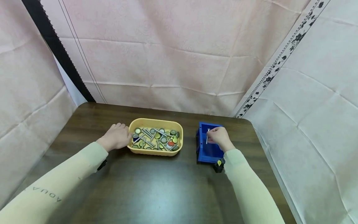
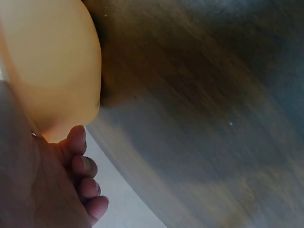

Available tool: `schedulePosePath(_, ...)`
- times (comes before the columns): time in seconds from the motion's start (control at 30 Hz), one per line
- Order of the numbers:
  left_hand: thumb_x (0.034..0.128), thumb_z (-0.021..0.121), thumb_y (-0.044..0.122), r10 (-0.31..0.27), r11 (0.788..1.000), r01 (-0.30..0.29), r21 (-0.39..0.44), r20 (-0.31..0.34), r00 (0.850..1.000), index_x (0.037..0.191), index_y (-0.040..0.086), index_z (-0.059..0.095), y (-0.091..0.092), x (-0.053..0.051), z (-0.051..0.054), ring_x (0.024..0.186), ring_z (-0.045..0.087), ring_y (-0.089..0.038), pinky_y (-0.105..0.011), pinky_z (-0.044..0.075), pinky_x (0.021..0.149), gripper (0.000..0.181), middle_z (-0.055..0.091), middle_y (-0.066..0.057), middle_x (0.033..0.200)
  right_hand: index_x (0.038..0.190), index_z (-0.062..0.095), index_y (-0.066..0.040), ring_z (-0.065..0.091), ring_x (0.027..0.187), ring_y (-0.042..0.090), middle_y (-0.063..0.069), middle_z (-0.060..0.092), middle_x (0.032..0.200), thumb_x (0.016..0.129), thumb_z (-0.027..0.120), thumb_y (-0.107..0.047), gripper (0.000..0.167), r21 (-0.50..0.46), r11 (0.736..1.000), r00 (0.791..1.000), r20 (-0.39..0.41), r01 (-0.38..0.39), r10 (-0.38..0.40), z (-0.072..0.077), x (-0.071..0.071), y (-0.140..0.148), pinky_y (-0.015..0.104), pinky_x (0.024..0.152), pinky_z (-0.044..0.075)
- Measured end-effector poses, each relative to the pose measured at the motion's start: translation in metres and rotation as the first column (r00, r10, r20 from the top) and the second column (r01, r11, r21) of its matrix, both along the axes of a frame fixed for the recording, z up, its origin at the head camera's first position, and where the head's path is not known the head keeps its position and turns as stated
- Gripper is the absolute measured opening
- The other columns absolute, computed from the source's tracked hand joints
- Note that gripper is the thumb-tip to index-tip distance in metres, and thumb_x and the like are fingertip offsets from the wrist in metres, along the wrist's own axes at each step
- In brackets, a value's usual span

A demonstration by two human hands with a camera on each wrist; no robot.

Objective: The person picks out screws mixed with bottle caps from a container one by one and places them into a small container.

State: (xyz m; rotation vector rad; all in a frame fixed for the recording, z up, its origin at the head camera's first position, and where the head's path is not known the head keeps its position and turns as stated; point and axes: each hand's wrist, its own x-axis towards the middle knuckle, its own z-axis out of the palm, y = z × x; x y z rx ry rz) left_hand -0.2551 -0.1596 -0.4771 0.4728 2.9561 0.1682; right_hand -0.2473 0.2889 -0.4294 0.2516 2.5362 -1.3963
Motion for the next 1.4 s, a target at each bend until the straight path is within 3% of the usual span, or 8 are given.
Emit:
schedulePosePath(0.17,0.1005,0.037,0.033,-0.01,1.0,0.01,0.003,-0.036,0.999,0.104,-0.003,0.051,-0.002,0.005,-0.003,0.096,0.039,-0.033,-0.047,0.031,0.088,0.038,0.046,-0.016,0.098,0.093,0.062,0.015,0.064,0.079,0.023,0.026,0.058,0.119,0.097,0.054,-0.009,0.025,0.006,1.0,0.998,0.07,-0.012,0.011,-0.008,0.001,0.001,0.044,0.082,0.052)
schedulePosePath(0.37,0.0999,0.039,0.031,-0.028,0.999,0.029,0.013,-0.079,0.996,0.104,-0.003,0.048,-0.004,0.006,-0.003,0.095,0.037,-0.033,-0.047,0.03,0.085,0.036,0.043,-0.015,0.096,0.071,0.057,0.007,0.062,0.072,0.022,0.02,0.064,0.099,0.094,0.054,-0.005,0.026,0.029,0.999,0.997,0.075,-0.026,0.023,-0.018,0.0,-0.002,0.045,0.08,0.053)
schedulePosePath(0.67,0.0997,0.039,0.033,0.004,1.0,-0.004,0.003,-0.036,0.999,0.108,-0.001,0.046,-0.003,0.003,-0.002,0.098,0.036,-0.033,-0.047,0.028,0.085,0.036,0.044,-0.016,0.103,0.081,0.06,0.011,0.065,0.08,0.027,0.02,0.064,0.101,0.095,0.053,-0.005,0.023,0.04,0.999,0.996,0.089,-0.007,0.004,-0.025,-0.003,-0.002,0.043,0.079,0.053)
schedulePosePath(0.93,0.0989,0.039,0.03,0.006,0.999,-0.005,0.032,-0.006,1.0,0.107,0.0,0.045,0.003,0.004,-0.002,0.095,0.035,-0.032,-0.046,0.027,0.082,0.032,0.042,-0.014,0.1,0.066,0.053,-0.001,0.067,0.081,0.029,0.017,0.065,0.092,0.096,0.054,-0.006,0.031,0.095,0.995,0.99,0.138,0.004,-0.017,-0.023,-0.003,-0.003,0.044,0.079,0.053)
schedulePosePath(1.1,0.0988,0.039,0.03,0.016,1.0,-0.016,0.021,-0.016,1.0,0.106,0.0,0.045,0.004,0.005,0.0,0.095,0.035,-0.032,-0.046,0.027,0.082,0.031,0.043,-0.014,0.099,0.058,0.043,-0.01,0.066,0.075,0.026,0.011,0.059,0.077,0.095,0.05,-0.004,0.038,0.131,0.991,0.99,0.142,-0.029,0.01,-0.026,-0.004,-0.005,0.042,0.076,0.054)
schedulePosePath(1.4,0.1004,0.037,0.03,0.0,1.0,0.0,0.005,0.018,1.0,0.103,0.003,0.044,0.002,0.001,-0.001,0.093,0.034,-0.031,-0.045,0.027,0.081,0.029,0.042,-0.012,0.097,0.059,0.035,-0.013,0.061,0.069,0.028,0.004,0.047,0.059,0.099,0.046,-0.008,0.042,0.2,0.976,0.987,0.149,-0.09,0.06,-0.03,-0.004,-0.009,0.042,0.073,0.055)
